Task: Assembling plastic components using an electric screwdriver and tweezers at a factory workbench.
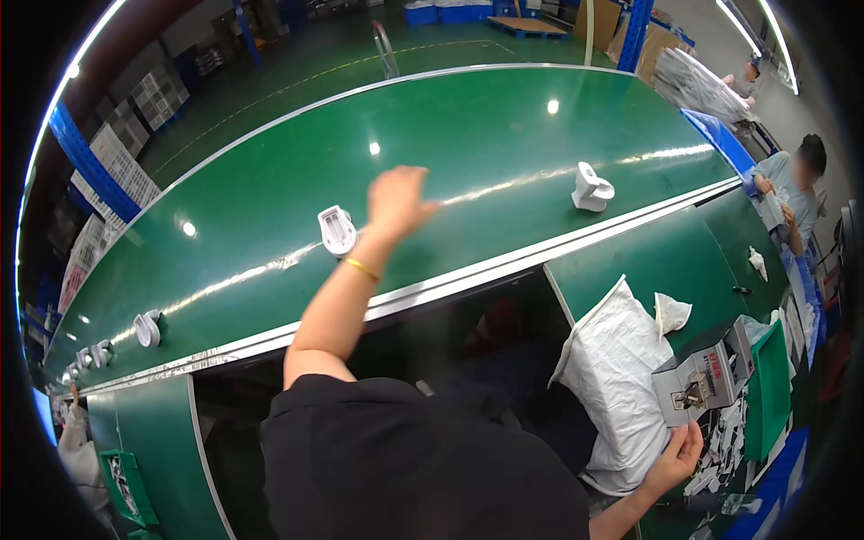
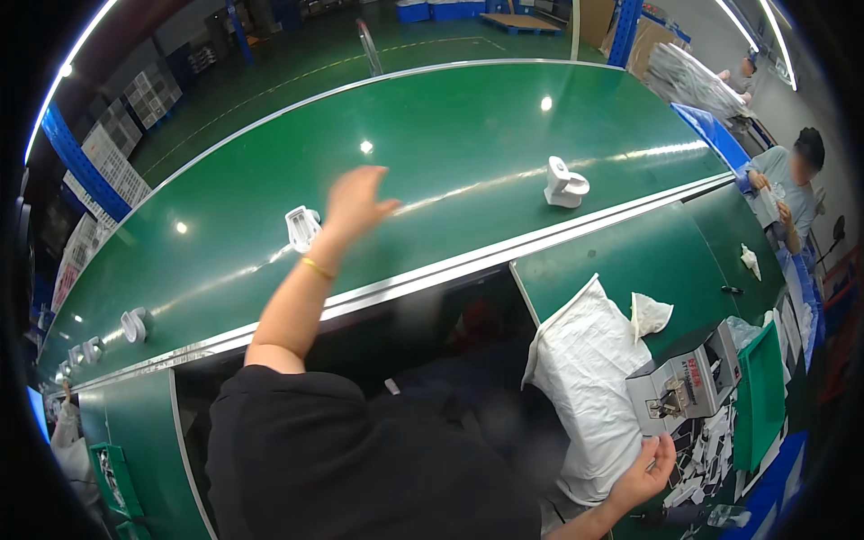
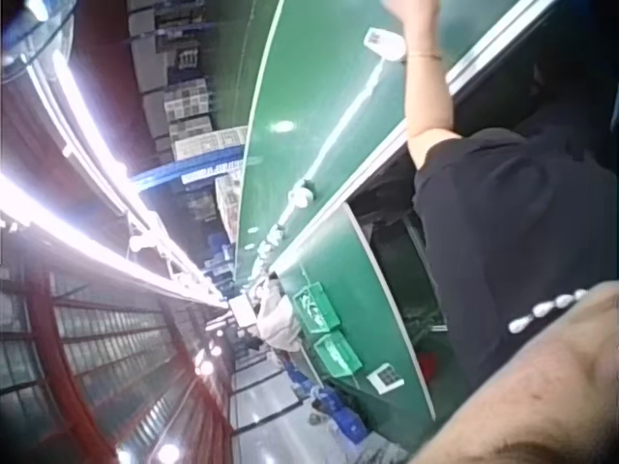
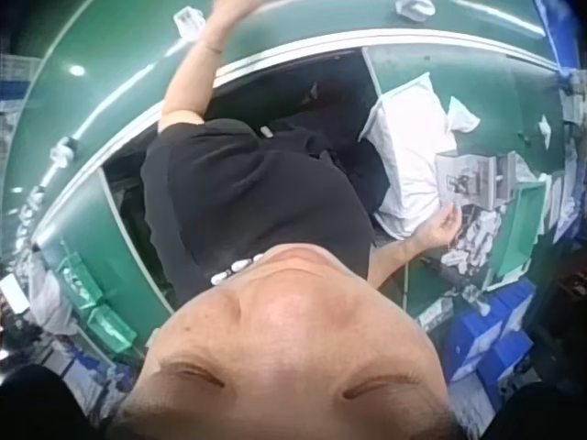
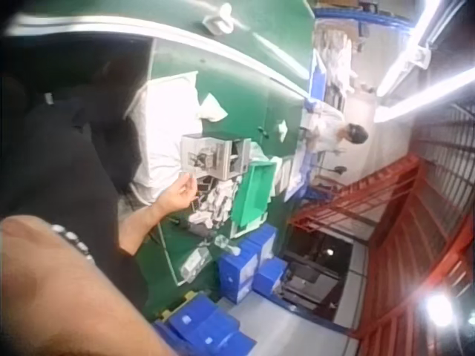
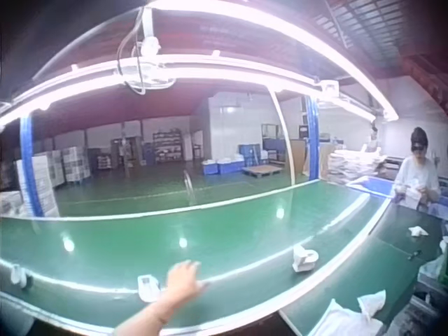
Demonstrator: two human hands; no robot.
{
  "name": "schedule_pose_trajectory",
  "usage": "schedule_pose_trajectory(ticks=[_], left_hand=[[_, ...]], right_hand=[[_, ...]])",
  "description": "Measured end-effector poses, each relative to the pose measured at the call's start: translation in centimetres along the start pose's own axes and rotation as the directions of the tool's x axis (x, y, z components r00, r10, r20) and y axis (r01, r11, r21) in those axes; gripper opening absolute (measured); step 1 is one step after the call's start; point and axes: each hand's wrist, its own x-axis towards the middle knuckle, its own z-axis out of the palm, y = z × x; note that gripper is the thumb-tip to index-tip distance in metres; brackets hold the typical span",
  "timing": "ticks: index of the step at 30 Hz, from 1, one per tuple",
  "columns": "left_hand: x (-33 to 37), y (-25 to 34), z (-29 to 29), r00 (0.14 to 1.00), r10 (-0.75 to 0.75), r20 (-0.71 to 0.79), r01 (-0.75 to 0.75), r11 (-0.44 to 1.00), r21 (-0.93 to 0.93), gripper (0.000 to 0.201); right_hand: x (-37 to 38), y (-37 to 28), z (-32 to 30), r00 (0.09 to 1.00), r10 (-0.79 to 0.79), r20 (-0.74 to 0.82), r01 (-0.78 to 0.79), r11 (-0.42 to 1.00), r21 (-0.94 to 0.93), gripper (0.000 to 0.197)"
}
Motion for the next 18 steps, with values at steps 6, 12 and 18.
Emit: schedule_pose_trajectory(ticks=[6, 12, 18], left_hand=[[-5.0, -13.5, -2.7, 0.773, -0.57, 0.277, 0.562, 0.819, 0.117, 0.075], [-3.3, -4.4, -1.9, 0.874, -0.308, 0.376, 0.472, 0.725, -0.502, 0.057], [-3.7, 17.5, -2.0, 0.835, 0.293, 0.465, 0.508, -0.089, -0.857, 0.037]], right_hand=[[-0.7, -1.0, 2.9, 0.992, 0.017, 0.127, -0.031, 0.994, 0.108, 0.021], [-2.9, -3.6, 5.1, 0.971, 0.042, 0.233, -0.081, 0.984, 0.16, 0.018], [-4.4, -7.7, 8.2, 0.912, -0.25, 0.326, 0.219, 0.967, 0.13, 0.035]])
